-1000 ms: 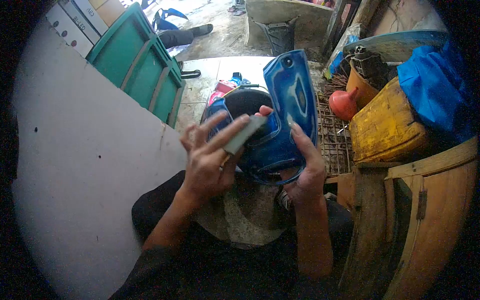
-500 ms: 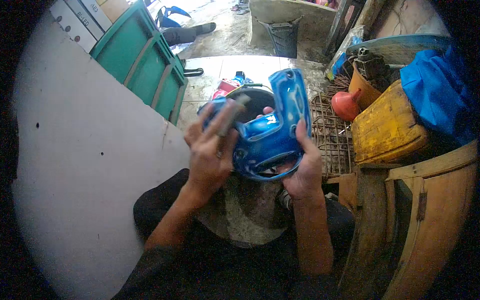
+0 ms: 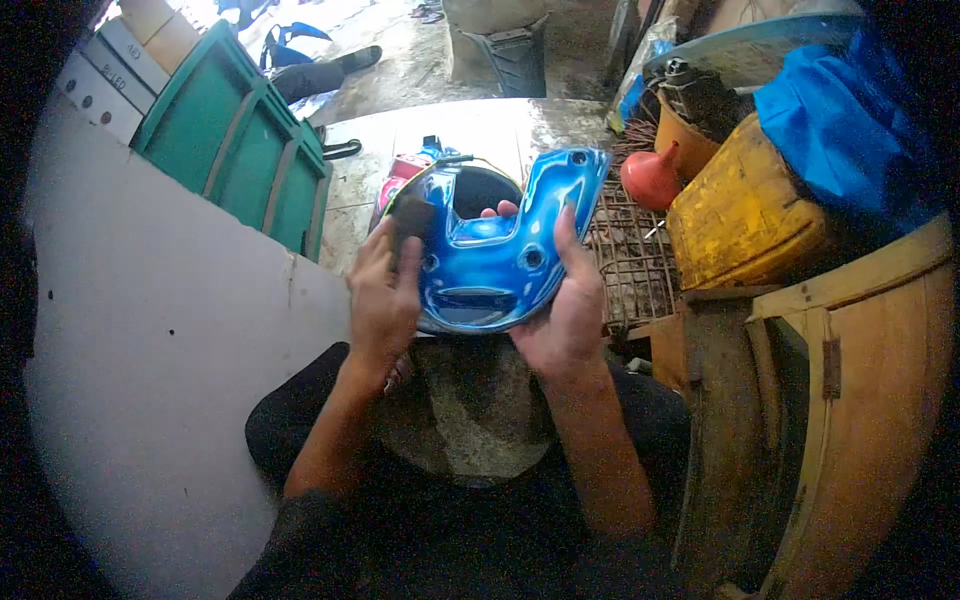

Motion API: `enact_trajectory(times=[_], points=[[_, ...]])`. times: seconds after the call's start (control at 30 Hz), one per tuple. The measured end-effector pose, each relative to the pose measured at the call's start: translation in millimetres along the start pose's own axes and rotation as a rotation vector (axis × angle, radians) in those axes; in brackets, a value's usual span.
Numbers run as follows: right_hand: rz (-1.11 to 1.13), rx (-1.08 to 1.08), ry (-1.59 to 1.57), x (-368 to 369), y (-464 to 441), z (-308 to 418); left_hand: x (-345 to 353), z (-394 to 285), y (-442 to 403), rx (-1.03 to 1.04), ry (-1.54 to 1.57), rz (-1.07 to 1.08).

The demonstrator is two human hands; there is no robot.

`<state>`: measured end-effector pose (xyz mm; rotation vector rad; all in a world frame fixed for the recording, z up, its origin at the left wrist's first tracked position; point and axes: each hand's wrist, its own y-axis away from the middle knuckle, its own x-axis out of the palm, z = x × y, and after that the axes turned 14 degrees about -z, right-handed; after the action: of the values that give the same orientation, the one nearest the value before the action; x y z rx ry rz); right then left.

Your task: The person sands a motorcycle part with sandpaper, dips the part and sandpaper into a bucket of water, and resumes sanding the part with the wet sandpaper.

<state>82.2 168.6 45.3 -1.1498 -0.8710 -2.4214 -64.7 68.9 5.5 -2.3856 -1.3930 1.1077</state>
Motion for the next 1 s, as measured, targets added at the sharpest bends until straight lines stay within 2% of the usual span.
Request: enact_trajectory(times=[0.03, 0.07, 0.13, 0.17, 0.2, 0.27, 0.33, 0.37, 0.47, 0.6, 0.7, 0.77, 0.8, 0.83, 0.9, 0.93, 1.0], points=[[-0.010, -0.046, 0.014, 0.4, -2.4, -3.0, -4.4, 5.7, -4.2, -0.162, 0.033, 0.139], [-0.011, -0.052, 0.006, -1.8, -3.7, -2.8, -3.7, 3.7, -1.1, -0.154, 0.032, 0.144], [-0.028, -0.008, -0.028, -4.8, -5.6, -2.2, -7.4, -11.3, 9.8, -0.067, 0.110, 0.042], [-0.062, 0.005, -0.039, -4.6, -6.6, -1.5, -13.3, -22.1, 11.0, 0.079, 0.174, 0.094], [-0.067, 0.002, -0.039, -5.0, -7.4, -1.2, -12.2, -19.5, 9.4, 0.078, 0.178, 0.099], [-0.036, 0.023, -0.032, -6.8, -8.2, -2.0, -9.8, -6.7, 1.8, -0.033, 0.103, 0.074], [-0.066, 0.065, -0.033, -8.1, -7.7, -4.0, -6.8, 4.5, -3.0, -0.242, 0.186, 0.045], [-0.088, 0.103, -0.035, -7.6, -8.1, -4.6, -7.8, 6.8, -4.3, -0.462, 0.286, 0.087], [-0.095, 0.161, -0.065, -8.4, -7.9, -1.9, 0.0, 4.2, 8.8, -0.518, 0.423, -0.014], [0.067, 0.196, -0.119, 2.8, 6.1, 3.0, -3.3, 1.8, 14.7, -0.560, 0.556, -0.096], [0.194, 0.072, 0.053, 10.9, 15.0, -0.7, -9.8, 5.8, 15.2, -0.621, 0.521, 0.021], [0.207, 0.073, 0.053, 9.3, 13.7, 1.6, 1.0, 4.3, 18.8, -0.310, 0.560, -0.219], [0.214, 0.073, 0.057, 7.7, 13.1, 3.8, -1.5, 7.9, 14.8, -0.311, 0.559, -0.221], [0.212, 0.075, 0.080, 9.2, 14.5, 8.4, -7.0, 13.3, 5.5, -0.182, 0.374, -0.123], [0.195, 0.108, 0.061, 6.6, 11.1, 10.7, -14.5, 12.7, -15.4, -0.168, 0.339, 0.002], [0.181, 0.136, 0.041, 5.3, 9.4, 11.9, -16.9, 19.6, -22.5, -0.387, 0.468, 0.056], [0.155, 0.119, 0.048, 4.1, 6.3, 10.8, -15.7, 17.1, -16.7, -0.170, 0.372, -0.007]])
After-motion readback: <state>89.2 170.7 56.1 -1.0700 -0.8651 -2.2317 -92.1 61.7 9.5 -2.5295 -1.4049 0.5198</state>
